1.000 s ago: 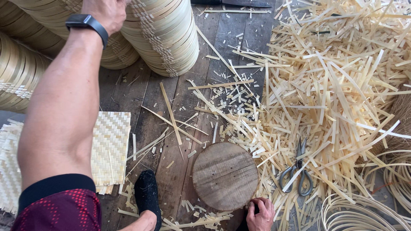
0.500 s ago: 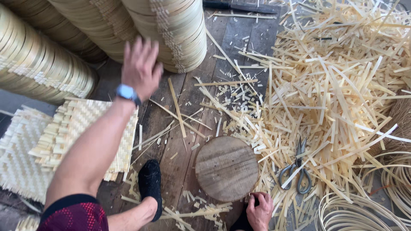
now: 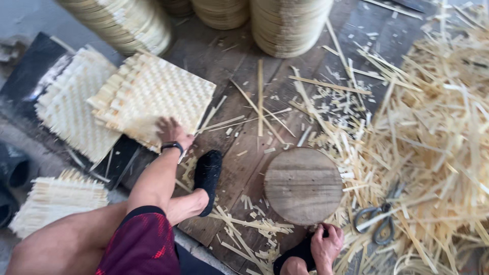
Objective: The person constructs the bottom of a bamboo basket by placing a woven mat over a wooden mold, securing a circular bamboo rim on top, and trimming the excess woven material with shears.
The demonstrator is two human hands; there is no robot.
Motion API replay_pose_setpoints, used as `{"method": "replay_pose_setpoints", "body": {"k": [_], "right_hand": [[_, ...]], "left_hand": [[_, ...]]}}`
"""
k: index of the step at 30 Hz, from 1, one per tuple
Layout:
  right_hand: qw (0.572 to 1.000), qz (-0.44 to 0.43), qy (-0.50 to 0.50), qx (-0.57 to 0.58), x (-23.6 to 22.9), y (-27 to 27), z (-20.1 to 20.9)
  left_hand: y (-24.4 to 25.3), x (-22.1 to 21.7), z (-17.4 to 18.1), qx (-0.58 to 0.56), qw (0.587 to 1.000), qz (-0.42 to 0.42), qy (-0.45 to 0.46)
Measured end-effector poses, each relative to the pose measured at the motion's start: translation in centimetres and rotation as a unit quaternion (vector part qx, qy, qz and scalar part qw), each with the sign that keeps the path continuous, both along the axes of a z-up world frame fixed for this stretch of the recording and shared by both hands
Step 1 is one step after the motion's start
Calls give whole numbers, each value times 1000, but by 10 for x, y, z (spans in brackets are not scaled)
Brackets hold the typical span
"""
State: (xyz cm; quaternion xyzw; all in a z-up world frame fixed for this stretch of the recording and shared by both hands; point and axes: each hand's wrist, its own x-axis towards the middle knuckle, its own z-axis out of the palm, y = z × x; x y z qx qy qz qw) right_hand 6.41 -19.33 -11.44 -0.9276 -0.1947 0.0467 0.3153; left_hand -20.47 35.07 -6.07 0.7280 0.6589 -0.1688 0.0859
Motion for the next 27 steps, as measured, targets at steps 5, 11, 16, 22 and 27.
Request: {"method": "replay_pose_setpoints", "body": {"k": [5,11,16,22,27], "right_hand": [[1000,-3,-1,-11,3,-7,-17],[999,3,-4,-44,3,-4,-11],[998,21,-11,-63,7,-4,-10],[999,7,14,-44,7,-7,-11],[988,-62,112,92,14,6,21]], "left_hand": [[-10,-7,-11,6,998,-55,-1],[-16,-25,-42,121,985,-116,-50],[11,-8,28,101,983,-136,-64],[26,55,198,127,928,-347,-46],[-97,120,265,-4,846,-517,-130]]}}
